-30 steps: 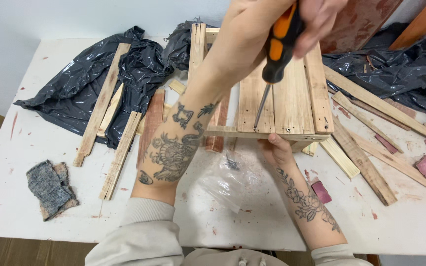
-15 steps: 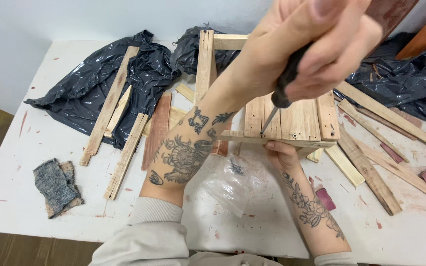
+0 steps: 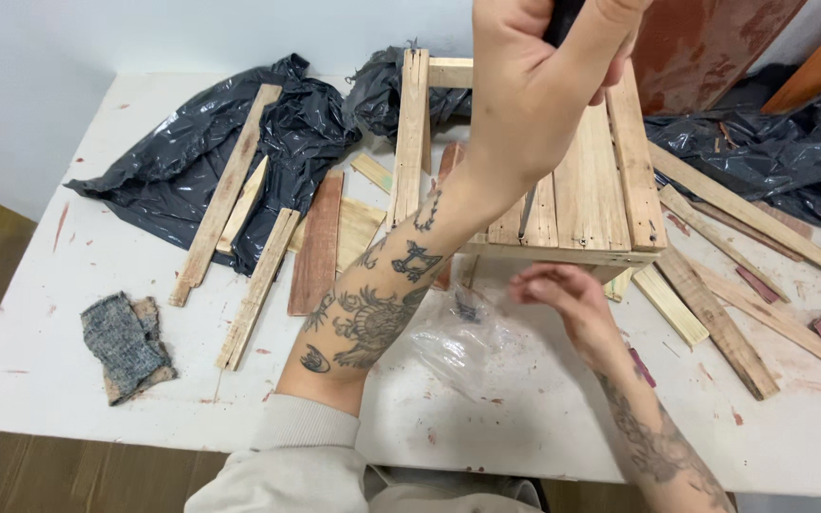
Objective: The person assembles a small wooden crate by hand, using a screwdriver to fasten screws into pre-drilled holes. They position wooden slats and secure them to the frame, working methodically across the top surface.
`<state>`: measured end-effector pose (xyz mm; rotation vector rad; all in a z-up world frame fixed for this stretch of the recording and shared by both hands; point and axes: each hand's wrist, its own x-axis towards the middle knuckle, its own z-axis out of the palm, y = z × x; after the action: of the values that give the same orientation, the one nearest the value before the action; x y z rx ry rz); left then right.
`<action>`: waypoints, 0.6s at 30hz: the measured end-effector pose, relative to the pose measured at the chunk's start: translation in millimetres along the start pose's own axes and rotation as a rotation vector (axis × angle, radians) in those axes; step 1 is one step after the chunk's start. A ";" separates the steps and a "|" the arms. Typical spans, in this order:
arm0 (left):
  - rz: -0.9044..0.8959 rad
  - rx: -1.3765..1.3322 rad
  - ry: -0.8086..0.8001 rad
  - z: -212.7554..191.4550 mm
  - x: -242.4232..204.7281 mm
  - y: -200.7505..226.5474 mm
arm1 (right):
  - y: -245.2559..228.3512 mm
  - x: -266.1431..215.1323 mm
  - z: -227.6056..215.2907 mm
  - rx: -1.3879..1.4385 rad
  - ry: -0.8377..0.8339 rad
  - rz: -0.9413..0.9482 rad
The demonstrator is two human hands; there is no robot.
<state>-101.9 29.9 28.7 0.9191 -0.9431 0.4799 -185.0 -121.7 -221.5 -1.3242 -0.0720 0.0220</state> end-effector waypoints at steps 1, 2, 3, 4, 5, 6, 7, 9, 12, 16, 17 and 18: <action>-0.052 -0.024 0.058 2.1 2.4 -2.5 | -10.6 -11.5 -2.2 -0.191 -0.030 0.056; -0.043 -0.031 0.047 1.8 3.9 0.0 | -15.4 -23.5 -11.1 -0.193 -0.025 0.041; 0.001 0.033 0.033 1.3 5.2 1.9 | -19.5 -35.3 -20.1 -0.230 0.011 0.050; 0.035 0.099 0.025 -0.2 3.5 3.7 | -21.4 -51.1 -28.0 -0.264 0.047 0.072; 0.034 0.095 0.021 -0.8 3.3 6.4 | -28.3 -59.1 -38.5 -0.263 0.053 0.070; 0.051 0.129 0.020 -2.0 4.1 8.6 | -34.1 -65.6 -47.9 -0.295 0.096 -0.025; 0.069 0.164 0.018 -3.4 5.5 10.4 | -39.9 -71.7 -57.4 -0.327 0.140 -0.119; 0.070 0.125 -0.003 -7.4 6.9 8.9 | -46.0 -76.1 -72.8 -0.345 0.218 -0.190; 0.056 0.109 -0.001 -11.5 9.7 10.9 | -61.0 -75.8 -77.5 -0.482 0.359 -0.293; 0.024 0.130 0.020 -9.0 18.1 18.8 | -87.6 -61.8 -63.9 -0.801 0.422 -0.452; 0.015 0.130 0.024 -10.6 15.7 11.2 | -98.7 -53.4 -57.8 -0.802 0.421 -0.442; 0.012 0.142 0.029 -11.4 13.3 3.6 | -110.1 -44.9 -52.3 -0.856 0.361 -0.557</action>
<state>-92.0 41.0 38.6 1.0328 -0.8974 0.5747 -229.2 -201.7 -129.3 -2.0945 -0.1507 -0.7960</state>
